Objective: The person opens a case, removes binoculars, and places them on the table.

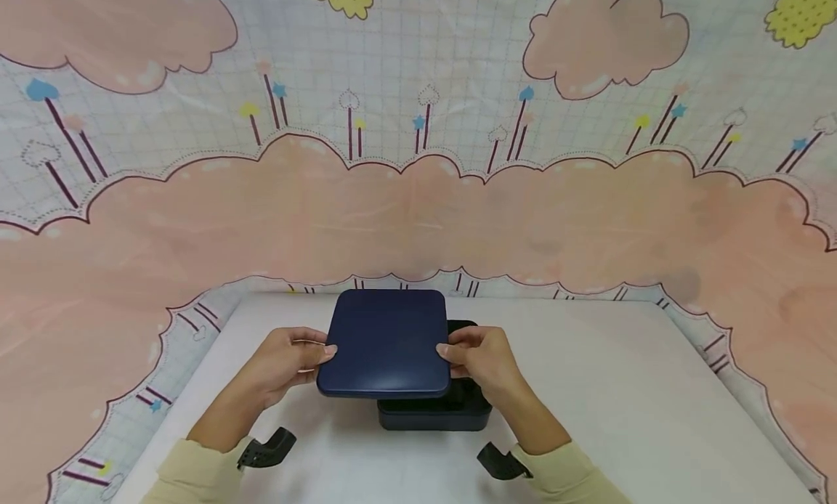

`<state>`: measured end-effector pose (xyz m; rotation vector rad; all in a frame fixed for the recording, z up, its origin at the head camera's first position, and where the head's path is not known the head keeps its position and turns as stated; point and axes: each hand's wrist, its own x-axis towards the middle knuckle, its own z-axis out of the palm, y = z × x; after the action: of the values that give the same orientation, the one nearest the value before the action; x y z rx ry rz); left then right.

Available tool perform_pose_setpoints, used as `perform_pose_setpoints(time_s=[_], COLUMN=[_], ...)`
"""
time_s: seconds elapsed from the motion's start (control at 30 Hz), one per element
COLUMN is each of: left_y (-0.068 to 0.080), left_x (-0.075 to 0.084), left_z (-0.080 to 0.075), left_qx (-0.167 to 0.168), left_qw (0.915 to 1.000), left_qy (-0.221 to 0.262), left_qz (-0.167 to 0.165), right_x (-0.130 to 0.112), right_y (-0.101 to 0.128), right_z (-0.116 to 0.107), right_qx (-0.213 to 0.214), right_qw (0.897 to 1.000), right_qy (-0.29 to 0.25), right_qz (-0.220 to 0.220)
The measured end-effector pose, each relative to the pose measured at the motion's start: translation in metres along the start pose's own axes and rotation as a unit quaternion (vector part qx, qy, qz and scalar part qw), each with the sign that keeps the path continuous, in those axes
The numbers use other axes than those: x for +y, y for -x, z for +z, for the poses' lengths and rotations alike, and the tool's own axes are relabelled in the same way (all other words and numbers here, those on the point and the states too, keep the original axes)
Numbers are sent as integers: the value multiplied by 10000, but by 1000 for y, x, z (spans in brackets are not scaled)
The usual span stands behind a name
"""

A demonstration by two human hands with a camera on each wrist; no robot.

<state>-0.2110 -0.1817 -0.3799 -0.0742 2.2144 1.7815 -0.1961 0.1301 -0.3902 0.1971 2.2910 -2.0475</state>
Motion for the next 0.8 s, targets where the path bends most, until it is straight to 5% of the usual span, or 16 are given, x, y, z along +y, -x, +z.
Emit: perform_pose_setpoints(time_s=[0.8], left_y=[19], left_x=[-7], left_z=[-49], left_qx=[170], left_qw=[9996], left_qy=[-216], left_qz=[39], right_x=[-4], right_y=[10], right_z=[42], right_qx=[-614], right_qw=[9976], right_qy=[-159], right_qz=[-287])
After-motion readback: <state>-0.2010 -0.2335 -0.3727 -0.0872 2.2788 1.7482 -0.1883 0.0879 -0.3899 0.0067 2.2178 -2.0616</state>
